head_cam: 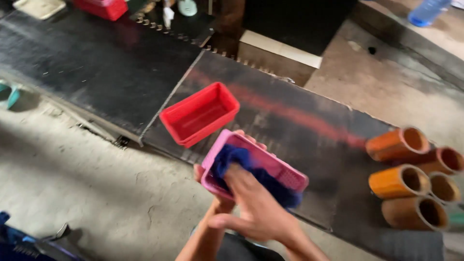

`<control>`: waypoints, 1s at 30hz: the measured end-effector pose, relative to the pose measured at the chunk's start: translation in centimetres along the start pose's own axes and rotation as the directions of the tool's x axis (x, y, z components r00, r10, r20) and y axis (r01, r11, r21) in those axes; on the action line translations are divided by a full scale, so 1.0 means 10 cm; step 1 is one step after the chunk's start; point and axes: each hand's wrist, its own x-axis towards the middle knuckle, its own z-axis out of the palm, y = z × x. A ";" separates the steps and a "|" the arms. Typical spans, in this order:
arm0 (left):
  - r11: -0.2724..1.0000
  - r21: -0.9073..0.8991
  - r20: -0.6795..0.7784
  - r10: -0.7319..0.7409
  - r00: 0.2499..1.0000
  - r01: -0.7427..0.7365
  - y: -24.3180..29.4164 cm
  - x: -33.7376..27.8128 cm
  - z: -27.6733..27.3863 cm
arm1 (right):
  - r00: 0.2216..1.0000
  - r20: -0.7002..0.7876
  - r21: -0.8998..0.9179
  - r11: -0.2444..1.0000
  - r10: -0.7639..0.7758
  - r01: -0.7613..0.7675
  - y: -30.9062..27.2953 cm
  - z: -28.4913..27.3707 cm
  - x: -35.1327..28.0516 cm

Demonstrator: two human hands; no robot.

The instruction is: Wiping down red plastic baskets with a blue cloth at a bar counter.

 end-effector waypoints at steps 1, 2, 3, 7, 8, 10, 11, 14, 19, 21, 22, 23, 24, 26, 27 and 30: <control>1.000 -0.003 -0.005 -0.019 1.000 0.019 -0.07 0.00 0.00 | 1.000 -0.011 -0.004 1.000 0.014 -0.014 0.01 0.01 -0.05; 0.999 -0.003 -0.005 -0.032 0.999 0.032 -0.13 0.04 0.00 | 0.997 0.034 -0.056 0.996 0.065 -0.063 0.04 0.02 -0.06; 0.999 -0.003 -0.005 -0.045 0.999 0.045 -0.17 0.08 0.00 | 0.990 0.077 -0.109 0.988 0.119 -0.110 0.06 0.02 -0.06; 0.994 0.001 -0.017 -0.111 0.994 0.111 -0.28 0.18 -0.07 | 0.981 -0.118 -0.205 0.963 0.154 -0.176 0.09 -0.04 -0.25; 0.993 0.003 -0.018 -0.121 0.992 0.121 -0.29 0.22 -0.09 | 0.962 -0.182 -0.219 0.945 0.205 -0.243 0.05 -0.07 -0.22; 0.990 0.008 -0.017 -0.141 0.990 0.142 -0.29 0.33 -0.10 | 0.933 -0.258 -0.232 0.921 0.252 -0.313 -0.05 -0.23 -0.08; 0.988 0.011 -0.014 -0.151 0.988 0.151 -0.30 0.39 -0.11 | 0.960 -0.229 -0.094 0.978 0.162 -0.187 -0.10 -0.36 0.00; 0.981 0.017 -0.045 -0.190 0.981 0.191 -0.26 0.36 -0.14 | 0.976 -0.202 0.107 0.992 0.084 -0.063 -0.03 -0.42 0.07; 0.975 0.035 -0.064 -0.215 0.974 0.218 -0.14 0.47 -0.21 | 0.968 -0.169 0.044 0.983 0.184 -0.179 0.09 -0.17 0.15; 0.973 0.045 -0.080 -0.222 0.972 0.226 -0.08 0.47 -0.25 | 0.923 -0.297 -0.165 0.939 0.244 -0.301 0.05 -0.07 0.12; 0.971 0.046 -0.087 -0.229 0.970 0.233 -0.06 0.48 -0.27 | 0.921 -0.301 -0.166 0.938 0.247 -0.306 0.06 -0.09 0.13; 0.969 0.048 -0.094 -0.235 0.967 0.241 -0.04 0.48 -0.29 | 0.887 -0.278 -0.091 0.909 0.368 -0.406 0.08 -0.11 0.14; 0.969 0.049 -0.101 -0.236 0.966 0.242 -0.02 0.48 -0.30 | 0.844 -0.243 -0.021 0.867 0.479 -0.498 0.09 -0.13 0.16; 0.969 0.055 -0.114 -0.234 0.965 0.242 0.05 0.48 -0.34 | 0.822 -0.249 0.319 0.845 0.512 -0.430 -0.03 -0.28 0.27; 0.969 0.060 -0.120 -0.232 0.965 0.241 0.03 0.49 -0.32 | 0.803 -0.238 0.621 0.721 0.546 -0.306 -0.09 -0.35 0.32; 0.950 0.156 -0.070 -0.264 0.962 0.272 -0.03 0.50 -0.39 | 0.880 -0.452 0.085 0.989 0.144 -0.118 0.12 -0.16 0.36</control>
